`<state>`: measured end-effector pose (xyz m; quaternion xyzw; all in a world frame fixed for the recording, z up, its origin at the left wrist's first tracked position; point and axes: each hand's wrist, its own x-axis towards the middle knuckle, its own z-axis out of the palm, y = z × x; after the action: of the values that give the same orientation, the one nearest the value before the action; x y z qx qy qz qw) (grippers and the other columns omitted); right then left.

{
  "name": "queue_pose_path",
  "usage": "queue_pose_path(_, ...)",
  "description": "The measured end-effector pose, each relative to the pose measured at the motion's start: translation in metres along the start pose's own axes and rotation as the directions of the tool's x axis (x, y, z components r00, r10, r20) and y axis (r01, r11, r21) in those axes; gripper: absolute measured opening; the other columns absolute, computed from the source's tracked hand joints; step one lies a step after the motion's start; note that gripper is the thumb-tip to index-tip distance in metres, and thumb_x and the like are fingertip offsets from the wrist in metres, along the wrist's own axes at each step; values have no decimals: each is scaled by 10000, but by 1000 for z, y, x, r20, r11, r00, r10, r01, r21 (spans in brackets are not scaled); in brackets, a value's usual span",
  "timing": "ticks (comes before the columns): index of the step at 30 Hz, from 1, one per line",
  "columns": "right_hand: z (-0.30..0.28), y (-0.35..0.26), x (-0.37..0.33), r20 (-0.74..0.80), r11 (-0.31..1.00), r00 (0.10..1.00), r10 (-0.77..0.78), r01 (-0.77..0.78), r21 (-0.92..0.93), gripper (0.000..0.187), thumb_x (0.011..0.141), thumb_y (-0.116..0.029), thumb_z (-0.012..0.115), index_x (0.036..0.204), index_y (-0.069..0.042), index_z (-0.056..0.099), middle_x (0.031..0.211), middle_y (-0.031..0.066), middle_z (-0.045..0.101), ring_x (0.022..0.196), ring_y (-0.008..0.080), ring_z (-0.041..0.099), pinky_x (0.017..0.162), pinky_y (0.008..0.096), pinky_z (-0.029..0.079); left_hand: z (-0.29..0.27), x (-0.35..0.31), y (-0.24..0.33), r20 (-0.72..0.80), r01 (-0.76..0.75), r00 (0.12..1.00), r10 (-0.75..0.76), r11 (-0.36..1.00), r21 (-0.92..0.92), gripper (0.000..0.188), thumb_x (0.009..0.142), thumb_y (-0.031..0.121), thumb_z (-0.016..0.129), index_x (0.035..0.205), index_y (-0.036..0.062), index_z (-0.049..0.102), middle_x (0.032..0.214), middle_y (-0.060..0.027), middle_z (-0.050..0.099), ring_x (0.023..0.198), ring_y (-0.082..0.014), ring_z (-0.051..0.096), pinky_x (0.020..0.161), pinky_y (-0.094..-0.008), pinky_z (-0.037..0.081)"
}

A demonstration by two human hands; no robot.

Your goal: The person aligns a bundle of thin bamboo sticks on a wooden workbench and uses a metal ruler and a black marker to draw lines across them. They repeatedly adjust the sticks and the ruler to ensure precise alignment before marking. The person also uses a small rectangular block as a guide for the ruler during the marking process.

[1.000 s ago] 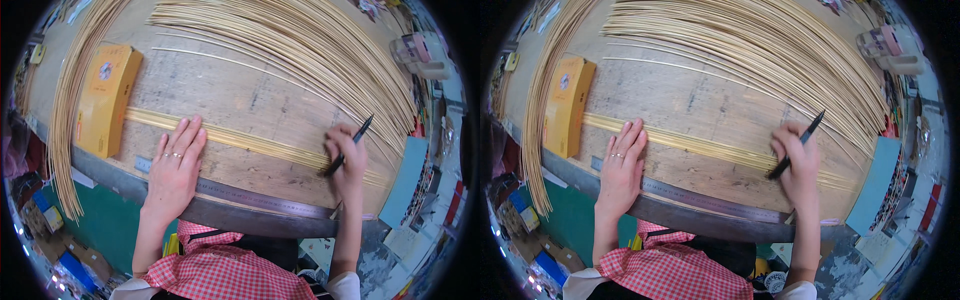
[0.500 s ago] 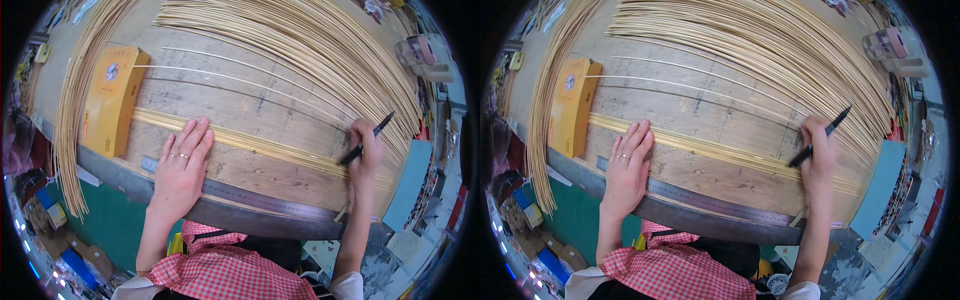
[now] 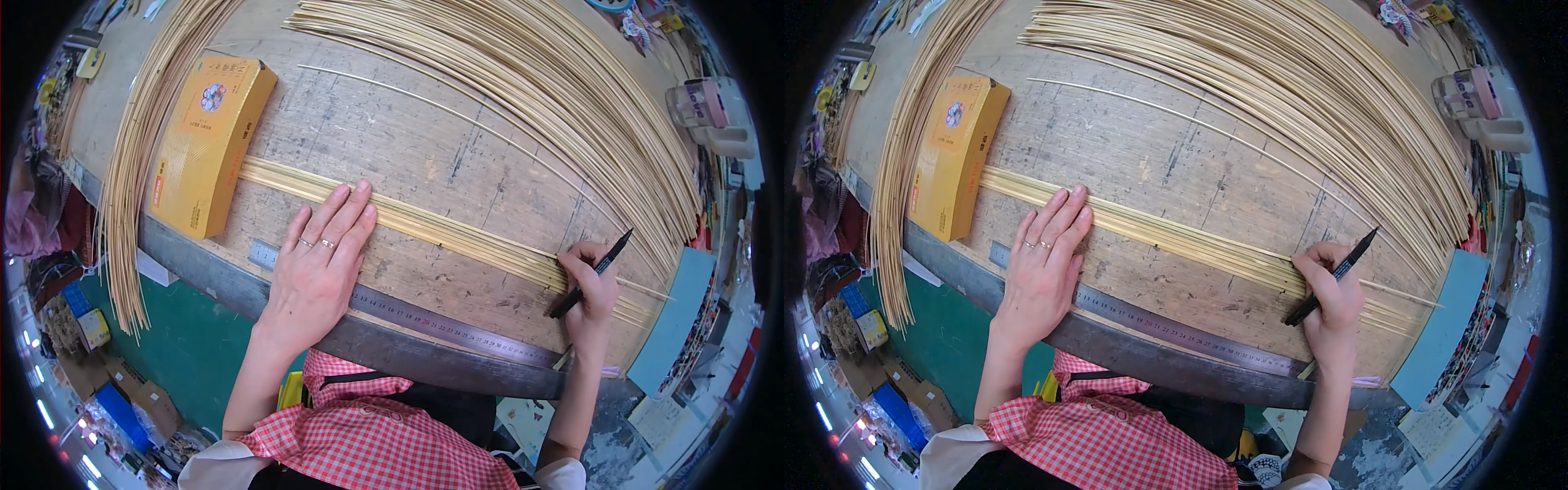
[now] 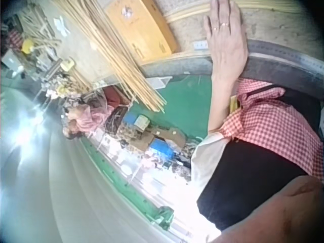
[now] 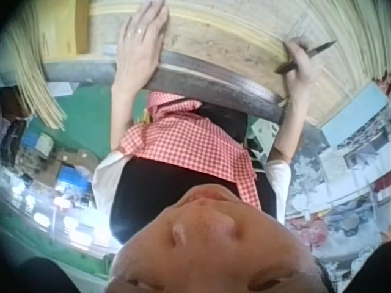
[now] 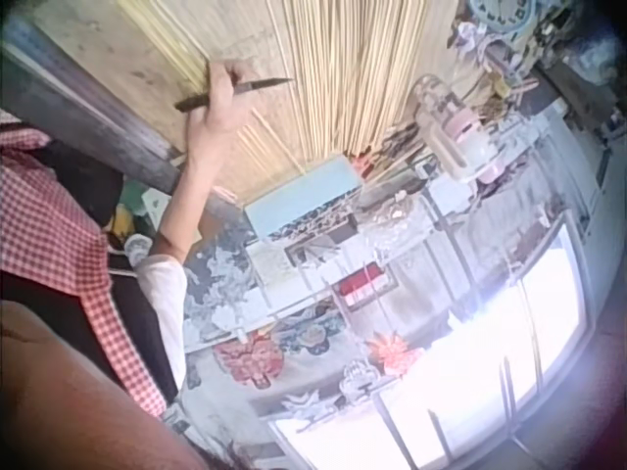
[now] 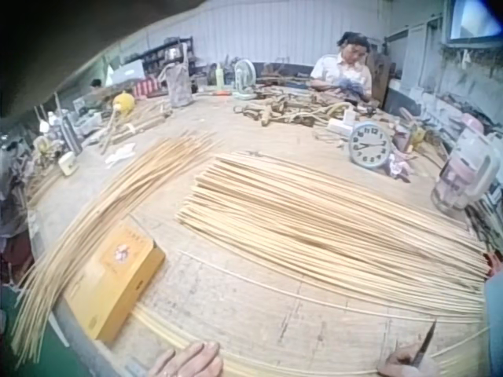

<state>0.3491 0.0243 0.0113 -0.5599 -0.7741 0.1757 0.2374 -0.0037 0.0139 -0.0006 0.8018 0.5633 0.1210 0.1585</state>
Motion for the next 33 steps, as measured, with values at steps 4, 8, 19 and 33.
queue_pose_path(4, -3, -6, 1, 15, 999, 999, 36, -36, 11, 289, 750, 96, 665, 1012, -24, 677, 983, 142, 630, 901, 310, 647, 769, 370, 513, 1, 0, 1, 17, 8, 1000, -7, 1000, -6, 663, 820, -42, 641, 1454, 66, 481, 1585, -115, 424, 1471, -333, 386, 1185, -529, 314)
queue_pose_path(8, 0, 4, 18, -94, 999, 995, 36, -38, -20, 220, 821, 64, 693, 1021, -23, 664, 1018, 153, 630, 907, 325, 637, 777, 384, 507, 1, 0, 2, 40, 28, 999, -29, 999, 15, 656, 840, -47, 607, 1468, 70, 458, 1592, -122, 415, 1491, -341, 358, 1199, -545, 286)
queue_pose_path(19, 0, 25, 51, -133, 985, 986, 96, -113, -132, 189, 842, 119, 638, 968, 2, 560, 983, 158, 589, 887, 332, 593, 758, 393, 475, 0, 1, 2, 22, 15, 1000, -15, 1000, 0, 637, 851, -52, 593, 1462, 68, 464, 1590, -123, 419, 1487, -342, 365, 1203, -538, 280)
queue_pose_path(33, -4, 9, 20, -19, 1000, 999, -27, 27, 10, 256, 782, 119, 652, 995, -23, 660, 917, 143, 636, 817, 307, 639, 707, 355, 490, -1, 1, 0, 0, 1, 1000, -1, 1000, 5, 566, 893, 47, 636, 1443, 46, 504, 1587, -107, 426, 1459, -315, 412, 1149, -526, 373)
